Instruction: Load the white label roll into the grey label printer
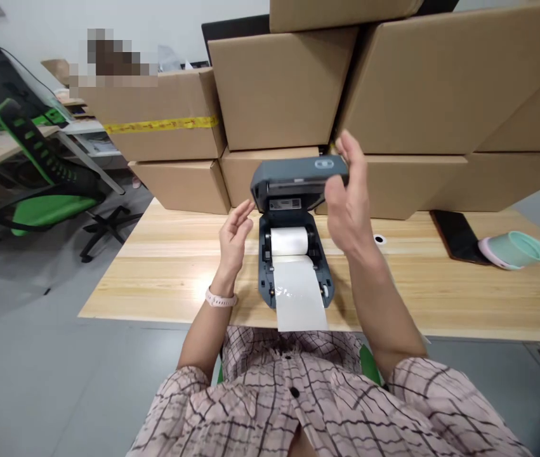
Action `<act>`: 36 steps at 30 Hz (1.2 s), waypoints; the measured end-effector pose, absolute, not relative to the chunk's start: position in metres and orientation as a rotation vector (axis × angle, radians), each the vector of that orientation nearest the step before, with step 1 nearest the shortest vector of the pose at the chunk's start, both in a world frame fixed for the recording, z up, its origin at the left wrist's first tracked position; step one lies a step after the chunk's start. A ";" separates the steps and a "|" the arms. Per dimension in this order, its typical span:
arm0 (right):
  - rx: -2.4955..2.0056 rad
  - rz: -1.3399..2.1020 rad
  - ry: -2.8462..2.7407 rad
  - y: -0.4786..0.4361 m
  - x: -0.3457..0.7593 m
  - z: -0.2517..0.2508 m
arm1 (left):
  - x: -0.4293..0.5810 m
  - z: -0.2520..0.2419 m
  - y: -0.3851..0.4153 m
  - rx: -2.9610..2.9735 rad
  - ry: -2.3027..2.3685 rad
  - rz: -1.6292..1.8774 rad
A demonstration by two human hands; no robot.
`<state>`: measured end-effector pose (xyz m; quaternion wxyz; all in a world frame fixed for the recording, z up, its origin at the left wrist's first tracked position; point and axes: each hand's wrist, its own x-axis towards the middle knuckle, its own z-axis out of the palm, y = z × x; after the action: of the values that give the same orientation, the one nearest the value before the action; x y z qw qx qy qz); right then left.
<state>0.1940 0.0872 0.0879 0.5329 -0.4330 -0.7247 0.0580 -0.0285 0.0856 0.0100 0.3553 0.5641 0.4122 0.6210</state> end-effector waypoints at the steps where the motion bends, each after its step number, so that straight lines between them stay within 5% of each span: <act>1: -1.058 0.104 -1.747 0.105 0.194 0.093 | -0.031 0.007 0.090 1.446 1.076 1.487; 5: -1.118 0.014 -1.847 0.168 0.199 0.103 | -0.034 -0.010 0.085 1.476 1.059 1.066; 12: -1.073 -0.022 -1.931 0.147 0.201 0.104 | -0.025 -0.013 0.075 1.573 1.241 1.002; 21: -1.041 0.525 -2.948 0.129 0.186 0.053 | -0.024 0.007 0.068 1.717 1.554 0.708; 31: -0.609 0.852 -2.711 0.127 0.228 0.111 | -0.024 0.008 0.069 1.707 1.479 0.738; 36: -0.875 0.754 -2.501 0.132 0.302 0.120 | -0.023 0.010 0.068 1.732 1.472 0.738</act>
<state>0.3023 0.1317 0.1202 0.1922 -0.3116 -0.8910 0.2685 -0.0234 0.0681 0.0097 0.3670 0.6741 0.5730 0.2874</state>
